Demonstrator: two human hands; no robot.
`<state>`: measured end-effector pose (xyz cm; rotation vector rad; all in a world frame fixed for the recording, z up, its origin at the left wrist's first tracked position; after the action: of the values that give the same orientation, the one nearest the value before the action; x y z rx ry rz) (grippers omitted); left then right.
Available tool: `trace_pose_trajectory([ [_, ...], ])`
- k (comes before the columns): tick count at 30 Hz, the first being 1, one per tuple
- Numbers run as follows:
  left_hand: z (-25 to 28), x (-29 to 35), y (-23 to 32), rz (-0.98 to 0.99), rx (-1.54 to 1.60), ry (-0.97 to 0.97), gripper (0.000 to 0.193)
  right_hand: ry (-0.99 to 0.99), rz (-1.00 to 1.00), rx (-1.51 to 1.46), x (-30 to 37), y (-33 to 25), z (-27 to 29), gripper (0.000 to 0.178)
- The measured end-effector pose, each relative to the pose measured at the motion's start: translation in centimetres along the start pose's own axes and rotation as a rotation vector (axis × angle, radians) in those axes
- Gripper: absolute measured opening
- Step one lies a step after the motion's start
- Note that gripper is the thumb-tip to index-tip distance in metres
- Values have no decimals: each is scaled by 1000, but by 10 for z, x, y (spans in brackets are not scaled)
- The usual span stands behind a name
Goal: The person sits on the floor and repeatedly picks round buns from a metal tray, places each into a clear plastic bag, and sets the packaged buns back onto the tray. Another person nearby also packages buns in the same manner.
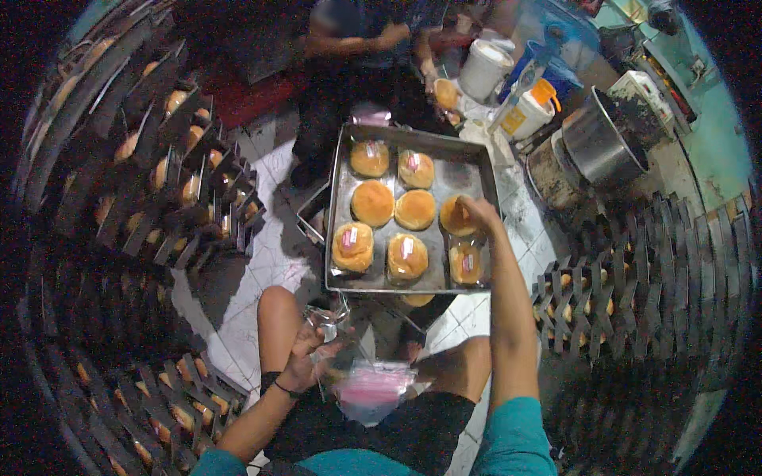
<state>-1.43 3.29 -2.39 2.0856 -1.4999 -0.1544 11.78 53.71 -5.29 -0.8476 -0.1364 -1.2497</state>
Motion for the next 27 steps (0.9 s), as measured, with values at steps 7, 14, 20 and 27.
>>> trace_pose_trajectory([
  [7,-2,-17,-23,54,-40,67,41,337,500,-401,159,-41,-18,62],
  [14,-4,-39,13,-105,125,295,40,-227,181,-1651,396,7,-203,63],
  [20,-35,-2,-15,198,175,90,41,368,884,-208,443,25,-224,62],
  [27,-66,9,-34,193,-152,60,43,434,738,-134,414,-3,-212,59],
])
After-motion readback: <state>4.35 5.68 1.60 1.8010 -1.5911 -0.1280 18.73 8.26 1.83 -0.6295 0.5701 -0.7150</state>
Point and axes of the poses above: each hand's wrist, its own x-axis away from the middle knuckle, its own z-axis out of the back of the hand, y = z × x, the point moved 1 cm from there along -x, towards the middle knuckle, and after that the axes turned 3 degrees about -z, right-handed, at the moved point
